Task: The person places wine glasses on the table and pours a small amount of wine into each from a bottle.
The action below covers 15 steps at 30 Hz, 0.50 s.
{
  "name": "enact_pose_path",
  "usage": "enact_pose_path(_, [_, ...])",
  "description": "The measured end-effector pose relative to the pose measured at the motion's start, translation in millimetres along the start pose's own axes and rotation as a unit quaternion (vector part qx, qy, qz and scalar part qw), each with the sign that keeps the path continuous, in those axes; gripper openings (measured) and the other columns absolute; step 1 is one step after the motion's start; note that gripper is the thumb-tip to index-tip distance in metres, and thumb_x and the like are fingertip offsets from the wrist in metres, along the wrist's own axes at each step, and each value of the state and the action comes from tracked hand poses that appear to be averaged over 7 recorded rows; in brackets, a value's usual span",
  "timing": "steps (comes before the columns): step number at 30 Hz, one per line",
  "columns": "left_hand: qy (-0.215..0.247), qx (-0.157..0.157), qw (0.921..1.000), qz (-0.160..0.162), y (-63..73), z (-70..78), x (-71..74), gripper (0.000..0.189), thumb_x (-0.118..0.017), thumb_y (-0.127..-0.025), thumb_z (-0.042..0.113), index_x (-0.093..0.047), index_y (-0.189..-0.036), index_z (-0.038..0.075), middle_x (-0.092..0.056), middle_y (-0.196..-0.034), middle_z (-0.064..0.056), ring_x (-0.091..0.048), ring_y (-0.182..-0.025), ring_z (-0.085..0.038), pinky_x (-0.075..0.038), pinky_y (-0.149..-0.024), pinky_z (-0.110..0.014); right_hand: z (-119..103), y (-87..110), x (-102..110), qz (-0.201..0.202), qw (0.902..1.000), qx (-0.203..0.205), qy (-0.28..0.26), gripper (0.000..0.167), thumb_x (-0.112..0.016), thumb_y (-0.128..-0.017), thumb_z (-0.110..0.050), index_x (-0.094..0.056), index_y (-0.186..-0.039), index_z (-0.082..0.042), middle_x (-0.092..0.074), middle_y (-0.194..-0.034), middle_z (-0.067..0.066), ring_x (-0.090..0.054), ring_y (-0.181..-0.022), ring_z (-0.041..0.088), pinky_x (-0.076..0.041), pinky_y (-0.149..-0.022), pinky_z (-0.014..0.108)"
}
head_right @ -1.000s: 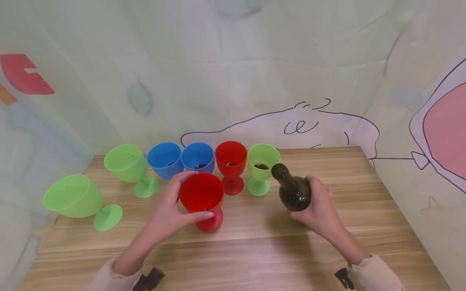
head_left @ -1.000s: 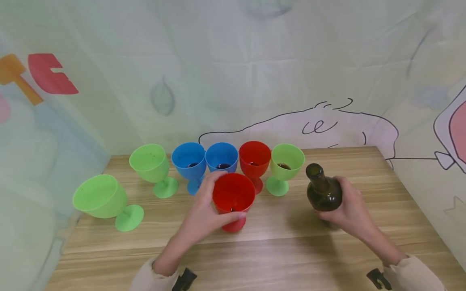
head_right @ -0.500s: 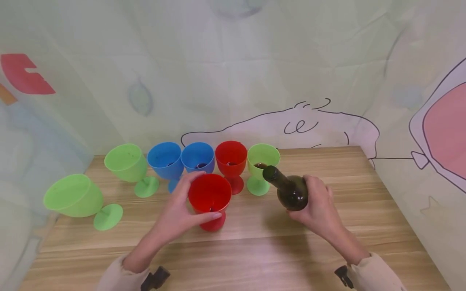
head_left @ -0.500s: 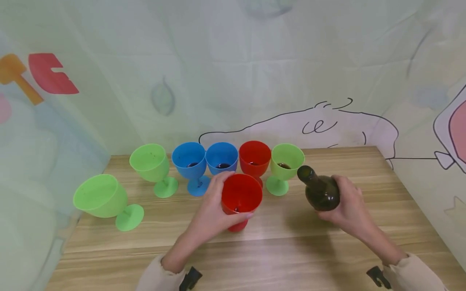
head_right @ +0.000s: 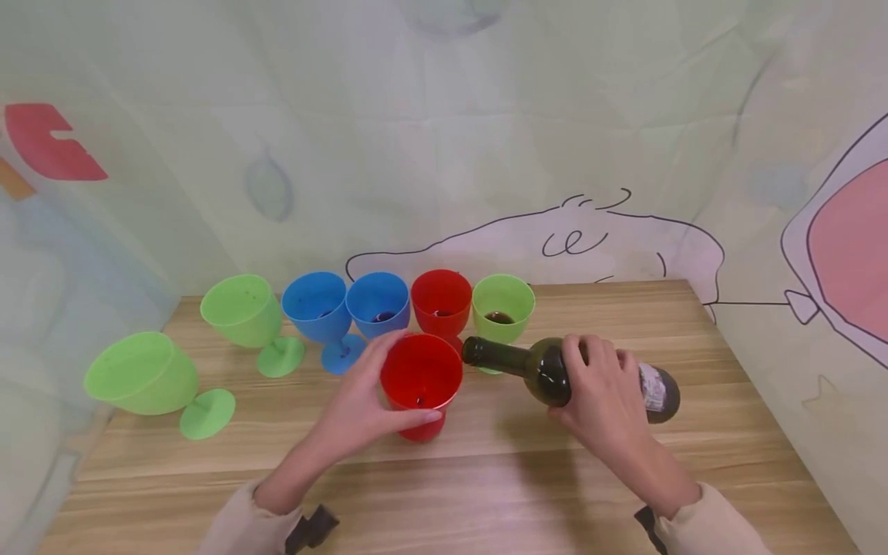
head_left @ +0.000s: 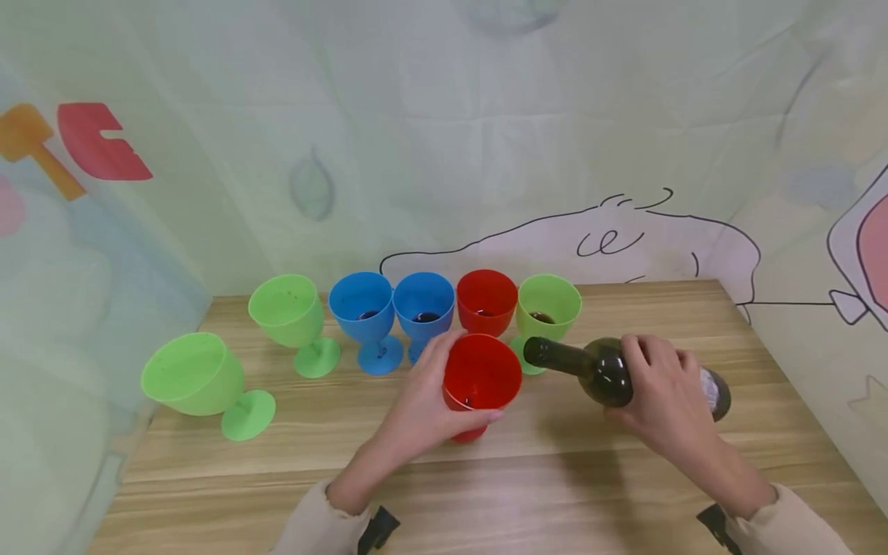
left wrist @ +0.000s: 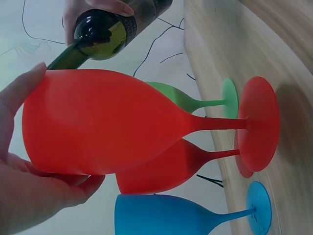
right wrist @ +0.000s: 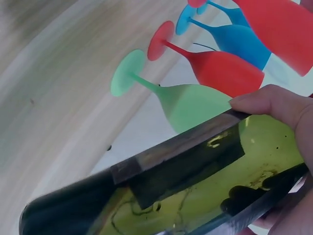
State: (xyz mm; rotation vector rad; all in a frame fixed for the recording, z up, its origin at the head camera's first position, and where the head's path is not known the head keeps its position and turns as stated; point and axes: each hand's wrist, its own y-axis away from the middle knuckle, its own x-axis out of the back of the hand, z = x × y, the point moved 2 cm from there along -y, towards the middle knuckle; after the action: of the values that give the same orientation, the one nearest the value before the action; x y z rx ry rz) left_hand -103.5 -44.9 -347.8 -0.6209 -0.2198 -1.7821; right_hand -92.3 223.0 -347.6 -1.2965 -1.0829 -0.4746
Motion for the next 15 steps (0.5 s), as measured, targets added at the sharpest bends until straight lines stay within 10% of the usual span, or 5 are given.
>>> enact_pose_path(15, [0.033, -0.018, 0.9987, -0.034, -3.6, -3.0, -5.5, 0.082, -0.083, -0.063, 0.021, -0.036, -0.13, 0.012, -0.047, -0.124, -0.001, -0.044, -0.113, -0.019, -0.053, -0.072, -0.037, -6.2, -1.3, 7.6, 0.05, 0.9907, 0.077, 0.1, 0.067, -0.077, -0.04, -0.011, -0.047, -0.098, 0.005, -0.05, -0.088, 0.025, -0.05, -0.078, 0.041, -0.036, -0.067, 0.052])
